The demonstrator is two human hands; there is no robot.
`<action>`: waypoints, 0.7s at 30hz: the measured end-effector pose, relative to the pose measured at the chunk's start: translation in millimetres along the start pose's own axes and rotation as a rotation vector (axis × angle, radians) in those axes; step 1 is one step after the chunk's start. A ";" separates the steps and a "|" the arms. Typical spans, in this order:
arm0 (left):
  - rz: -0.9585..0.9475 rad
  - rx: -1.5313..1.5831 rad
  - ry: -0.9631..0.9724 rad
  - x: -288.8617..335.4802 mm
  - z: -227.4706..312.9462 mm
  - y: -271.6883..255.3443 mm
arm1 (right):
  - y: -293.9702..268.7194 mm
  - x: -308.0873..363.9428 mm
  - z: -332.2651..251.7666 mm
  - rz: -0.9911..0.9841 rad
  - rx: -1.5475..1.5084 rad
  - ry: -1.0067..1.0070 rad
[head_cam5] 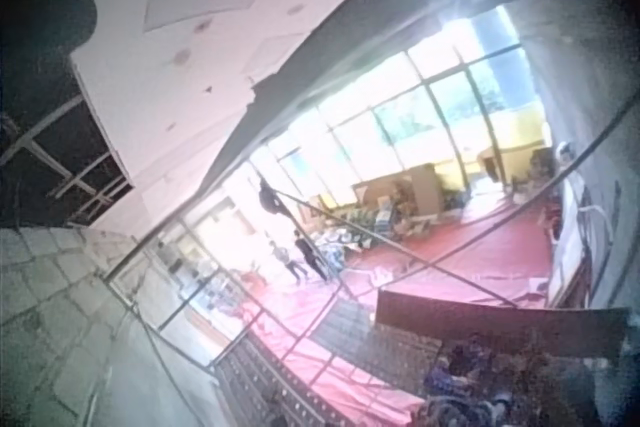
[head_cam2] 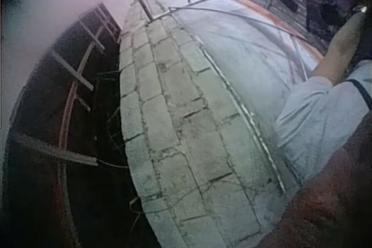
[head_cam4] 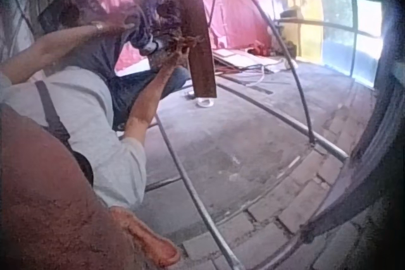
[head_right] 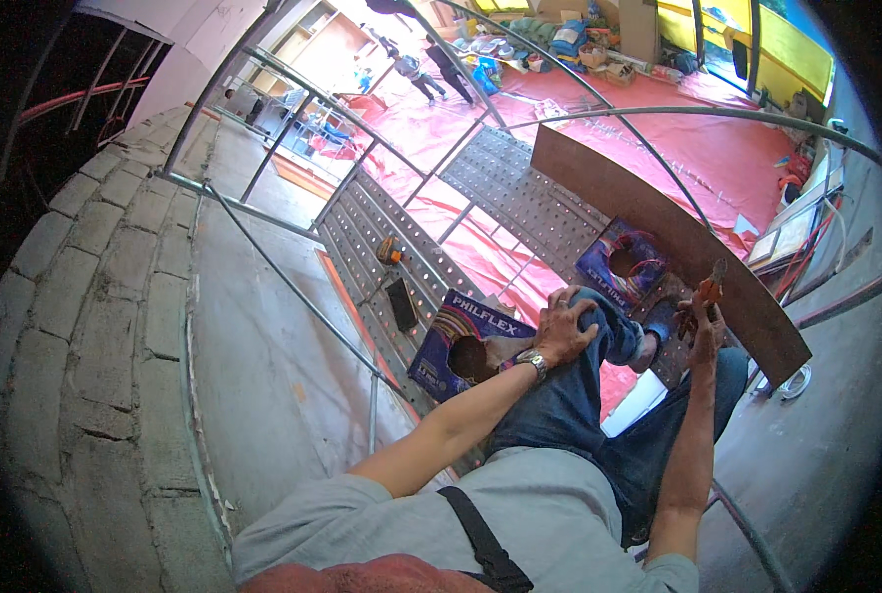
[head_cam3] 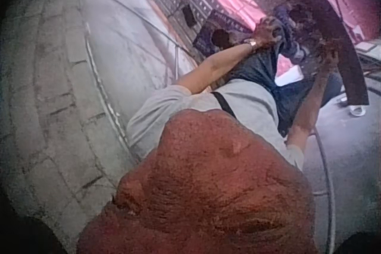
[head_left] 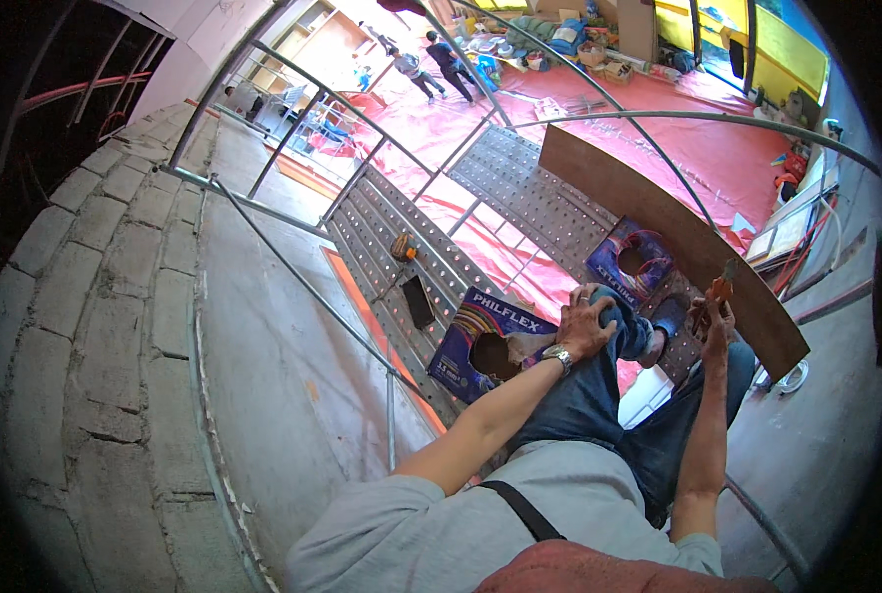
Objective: The person strips the insulation from electrical wires using a tool and then reaches up to pull and organize wires in a conduit on the ceiling.
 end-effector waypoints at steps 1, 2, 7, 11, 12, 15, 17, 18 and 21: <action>0.003 -0.001 0.004 0.2 0.6 0.1 | -0.6 0.6 -0.3 0.033 -0.020 0.007; -0.003 -0.004 -0.002 2.5 0.0 0.2 | -2.0 1.0 2.5 0.039 -0.002 0.043; -0.004 -0.022 0.001 1.8 4.8 -4.3 | -21.0 -12.8 17.5 0.013 0.039 0.082; 0.007 -0.028 -0.009 2.9 1.4 -0.9 | -12.9 -7.6 13.8 -0.029 0.038 0.047; 0.009 -0.025 -0.010 2.6 1.6 -0.8 | -13.4 -8.0 15.2 -0.026 0.040 0.060; 0.015 -0.019 -0.007 1.2 2.0 -0.1 | -14.3 -8.2 15.8 -0.028 0.102 0.077; 0.020 -0.015 -0.004 1.0 2.0 1.3 | -13.8 -6.7 14.0 -0.009 0.162 0.084; 0.023 -0.011 -0.004 1.8 1.9 0.5 | -11.1 -3.4 11.7 0.012 0.192 0.091; 0.004 -0.009 -0.009 1.6 2.6 -0.9 | -11.6 -3.7 10.2 0.024 0.250 0.100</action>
Point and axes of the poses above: each hand's wrist, its own x-axis away from the middle knuckle, its own y-axis out of the palm, z = x × y, the point moved 3 cm from there along -x, towards the middle knuckle, and after that the axes turned 15 degrees about -x, right-handed, at the moved point
